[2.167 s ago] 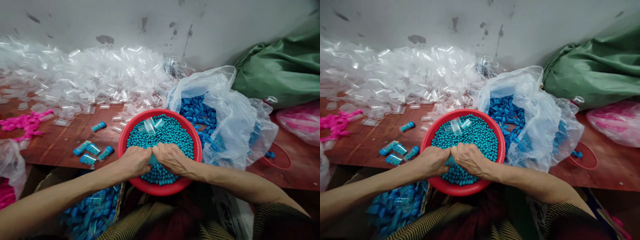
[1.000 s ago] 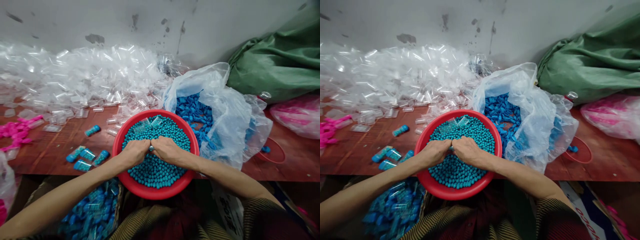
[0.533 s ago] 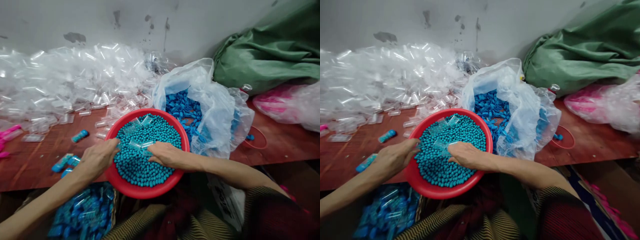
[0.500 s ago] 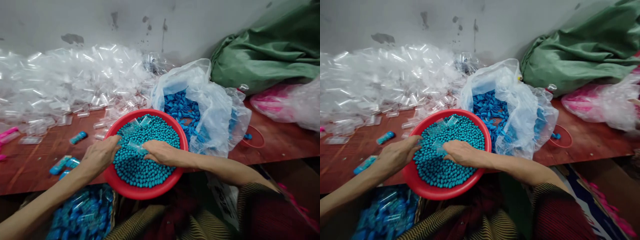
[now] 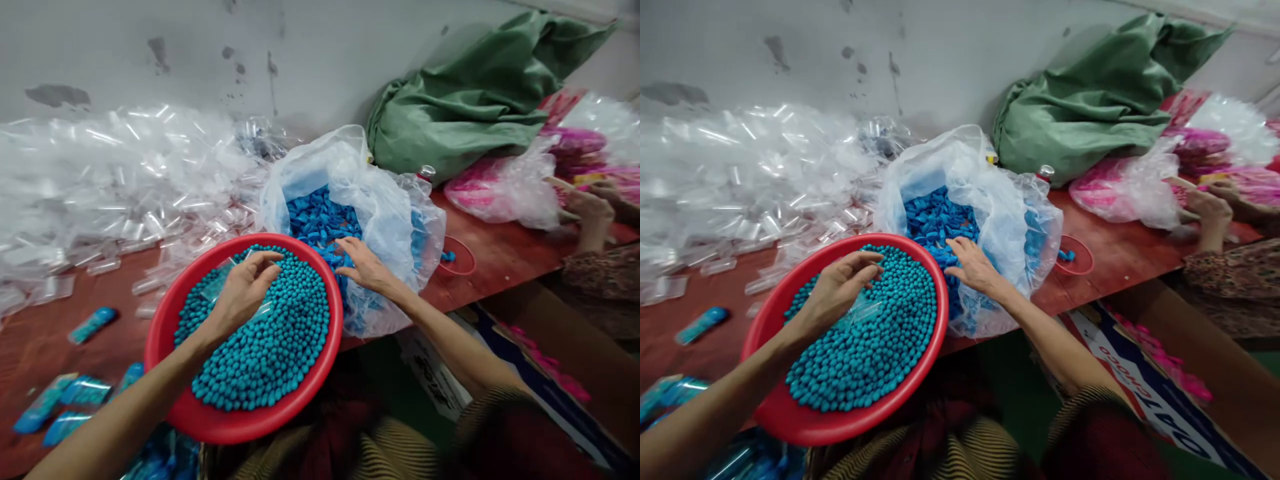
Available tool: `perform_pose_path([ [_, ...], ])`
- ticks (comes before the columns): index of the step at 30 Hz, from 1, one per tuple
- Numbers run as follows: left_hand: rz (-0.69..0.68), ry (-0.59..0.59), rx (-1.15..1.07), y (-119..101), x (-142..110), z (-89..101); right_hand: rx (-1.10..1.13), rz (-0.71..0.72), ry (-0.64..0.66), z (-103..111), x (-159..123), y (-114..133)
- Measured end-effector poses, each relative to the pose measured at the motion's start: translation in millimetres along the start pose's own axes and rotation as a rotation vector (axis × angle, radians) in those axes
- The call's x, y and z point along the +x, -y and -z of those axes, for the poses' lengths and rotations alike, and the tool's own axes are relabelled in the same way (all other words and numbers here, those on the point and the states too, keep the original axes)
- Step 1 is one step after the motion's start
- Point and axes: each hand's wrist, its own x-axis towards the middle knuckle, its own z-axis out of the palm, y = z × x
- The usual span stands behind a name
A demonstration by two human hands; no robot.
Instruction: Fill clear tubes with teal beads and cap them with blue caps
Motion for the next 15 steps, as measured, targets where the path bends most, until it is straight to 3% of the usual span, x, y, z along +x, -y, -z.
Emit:
perform_pose_path([
  [5, 0.084, 0.116, -0.176, -17, 42, -36.7, -0.248, -0.195, 0.226, -21, -24, -33],
  [8, 0.217, 0.119, -0.382, -22, 72, -51.0, -0.237, -0.174, 0.266, -23, -21, -51],
  [12, 0.416, 0.016, -0.5, -21, 119, -66.5, -0.207, -0.143, 0.241, -13, -6, -56],
  [15, 0.41, -0.081, -0.422, -15, 151, -78.8, -0.062, -0.083, 0.097, -8, 26, -48],
])
